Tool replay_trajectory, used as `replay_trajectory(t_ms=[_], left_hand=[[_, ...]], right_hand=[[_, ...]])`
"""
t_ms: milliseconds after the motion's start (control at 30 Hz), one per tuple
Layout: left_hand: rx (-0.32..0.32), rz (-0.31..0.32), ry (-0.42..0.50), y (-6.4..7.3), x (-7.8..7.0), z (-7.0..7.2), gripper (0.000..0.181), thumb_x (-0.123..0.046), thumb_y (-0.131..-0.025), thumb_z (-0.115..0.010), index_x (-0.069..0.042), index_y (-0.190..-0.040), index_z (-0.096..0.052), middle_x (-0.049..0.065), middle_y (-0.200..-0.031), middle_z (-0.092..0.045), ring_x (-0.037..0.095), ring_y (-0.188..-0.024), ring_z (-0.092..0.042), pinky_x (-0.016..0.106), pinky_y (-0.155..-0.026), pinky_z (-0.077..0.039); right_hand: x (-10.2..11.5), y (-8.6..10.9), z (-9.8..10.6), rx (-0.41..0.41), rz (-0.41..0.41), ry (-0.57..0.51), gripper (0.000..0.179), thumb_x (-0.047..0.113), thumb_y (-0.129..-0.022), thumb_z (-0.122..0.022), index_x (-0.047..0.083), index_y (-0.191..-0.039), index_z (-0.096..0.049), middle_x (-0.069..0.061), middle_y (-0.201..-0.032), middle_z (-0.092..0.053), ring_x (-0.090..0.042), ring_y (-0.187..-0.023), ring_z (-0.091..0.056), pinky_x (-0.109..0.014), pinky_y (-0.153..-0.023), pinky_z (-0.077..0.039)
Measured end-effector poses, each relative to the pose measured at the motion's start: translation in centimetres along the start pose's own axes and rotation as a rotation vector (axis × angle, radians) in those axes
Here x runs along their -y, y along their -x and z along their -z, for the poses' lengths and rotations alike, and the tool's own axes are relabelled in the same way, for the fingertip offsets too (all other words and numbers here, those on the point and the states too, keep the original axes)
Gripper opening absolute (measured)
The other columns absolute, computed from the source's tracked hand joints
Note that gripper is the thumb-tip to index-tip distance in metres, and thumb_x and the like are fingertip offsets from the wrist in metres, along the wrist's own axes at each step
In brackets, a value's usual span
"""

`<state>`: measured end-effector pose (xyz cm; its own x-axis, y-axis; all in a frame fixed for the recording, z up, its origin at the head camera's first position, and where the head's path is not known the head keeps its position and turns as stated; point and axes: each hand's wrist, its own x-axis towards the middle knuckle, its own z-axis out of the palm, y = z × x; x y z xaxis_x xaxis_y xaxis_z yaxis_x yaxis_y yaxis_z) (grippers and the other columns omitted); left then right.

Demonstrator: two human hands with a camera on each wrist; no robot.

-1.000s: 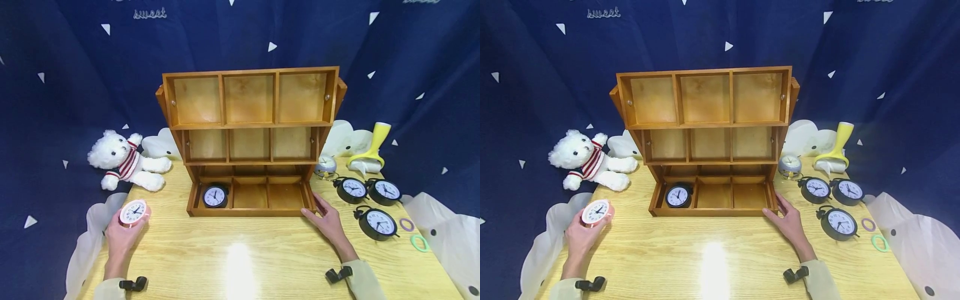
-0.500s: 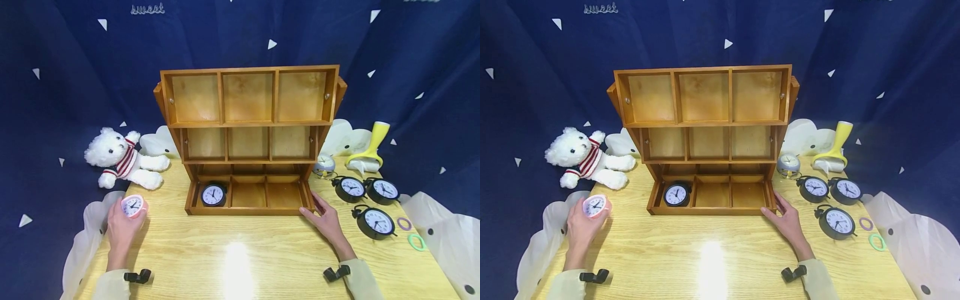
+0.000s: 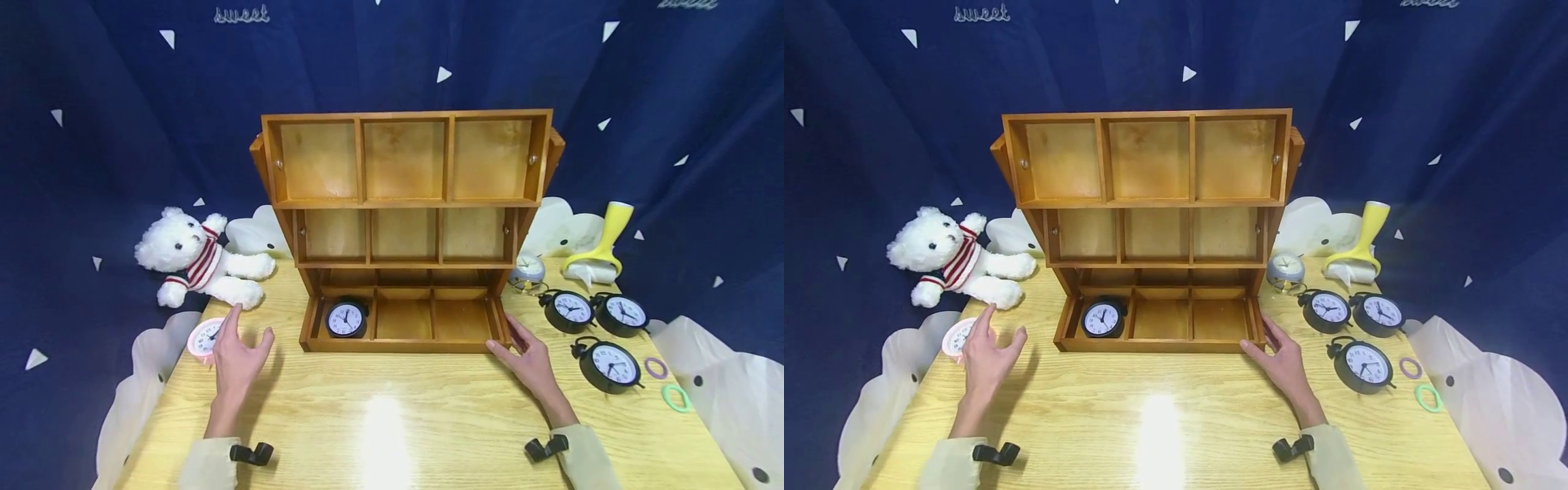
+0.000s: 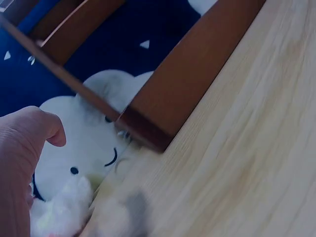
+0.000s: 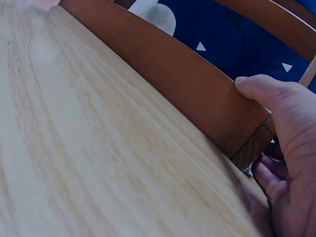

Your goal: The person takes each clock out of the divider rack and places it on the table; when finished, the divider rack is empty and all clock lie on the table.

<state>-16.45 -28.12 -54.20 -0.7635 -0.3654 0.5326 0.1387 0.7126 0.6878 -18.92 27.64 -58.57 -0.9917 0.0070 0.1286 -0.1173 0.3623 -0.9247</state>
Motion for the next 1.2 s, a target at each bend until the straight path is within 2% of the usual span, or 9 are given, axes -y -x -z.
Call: replay_trajectory(t_ms=[300, 533, 667, 767, 867, 1033, 1200], left_hand=[[0.105, 0.016, 0.047, 0.9, -1.1, -1.9, 0.084, -0.016, -0.083, -0.084, 0.000, -0.156, -0.045, 0.028, -0.154, -0.049, 0.049, -0.142, -0.045, 0.061, -0.120, -0.036], [0.178, 0.027, 0.091, 1.4, -2.7, -3.4, 0.086, -0.032, -0.088, -0.085, -0.004, -0.158, -0.044, 0.024, -0.158, -0.046, 0.045, -0.145, -0.043, 0.057, -0.122, -0.036], [0.219, 0.038, 0.101, 1.9, -3.7, -4.2, 0.087, -0.037, -0.087, -0.085, -0.006, -0.158, -0.045, 0.021, -0.158, -0.047, 0.042, -0.146, -0.044, 0.056, -0.121, -0.037], [0.246, 0.048, 0.099, 2.1, -4.0, -4.7, 0.087, -0.040, -0.087, -0.085, -0.008, -0.158, -0.045, 0.020, -0.158, -0.048, 0.041, -0.145, -0.045, 0.055, -0.121, -0.038], [0.260, 0.049, 0.103, 2.2, -4.1, -5.1, 0.087, -0.040, -0.087, -0.086, -0.008, -0.158, -0.047, 0.021, -0.157, -0.049, 0.042, -0.145, -0.045, 0.056, -0.120, -0.039], [0.256, -0.002, 0.114, 2.1, -4.5, -5.9, 0.085, -0.037, -0.084, -0.088, -0.006, -0.154, -0.051, 0.021, -0.153, -0.053, 0.041, -0.142, -0.050, 0.055, -0.118, -0.043], [0.264, -0.062, 0.152, 1.7, -5.3, -6.7, 0.082, -0.032, -0.083, -0.090, -0.003, -0.150, -0.054, 0.020, -0.150, -0.057, 0.041, -0.137, -0.054, 0.055, -0.115, -0.046]], right_hand=[[0.3, 0.2, 0.0, -0.001, 0.002, -0.001, 0.079, 0.016, -0.093, -0.082, 0.003, -0.159, -0.041, -0.022, -0.163, -0.039, -0.040, -0.147, -0.041, -0.002, -0.103, -0.037], [3.7, 1.0, 0.4, 0.011, 0.023, 0.007, 0.076, 0.014, -0.093, -0.081, -0.005, -0.155, -0.043, -0.028, -0.160, -0.041, -0.047, -0.144, -0.042, -0.007, -0.103, -0.042], [2.1, 0.6, 0.3, 0.009, 0.027, 0.005, 0.076, 0.015, -0.093, -0.081, -0.001, -0.157, -0.042, -0.025, -0.161, -0.040, -0.045, -0.145, -0.042, -0.006, -0.104, -0.041], [0.4, 0.3, 0.1, 0.001, 0.033, -0.003, 0.078, 0.017, -0.093, -0.082, 0.006, -0.159, -0.043, -0.019, -0.163, -0.040, -0.040, -0.146, -0.042, -0.005, -0.104, -0.039], [-0.1, 0.2, 0.1, -0.004, 0.042, -0.009, 0.079, 0.019, -0.092, -0.083, 0.009, -0.159, -0.044, -0.017, -0.163, -0.041, -0.038, -0.146, -0.043, -0.006, -0.105, -0.039], [0.0, 0.2, 0.1, 0.001, 0.038, -0.002, 0.079, 0.016, -0.092, -0.083, 0.007, -0.159, -0.042, -0.019, -0.163, -0.039, -0.041, -0.146, -0.041, -0.005, -0.105, -0.038], [1.6, 0.4, 0.2, 0.012, 0.017, -0.007, 0.078, 0.016, -0.092, -0.082, 0.000, -0.157, -0.043, -0.023, -0.163, -0.039, -0.041, -0.147, -0.041, -0.008, -0.106, -0.039]])
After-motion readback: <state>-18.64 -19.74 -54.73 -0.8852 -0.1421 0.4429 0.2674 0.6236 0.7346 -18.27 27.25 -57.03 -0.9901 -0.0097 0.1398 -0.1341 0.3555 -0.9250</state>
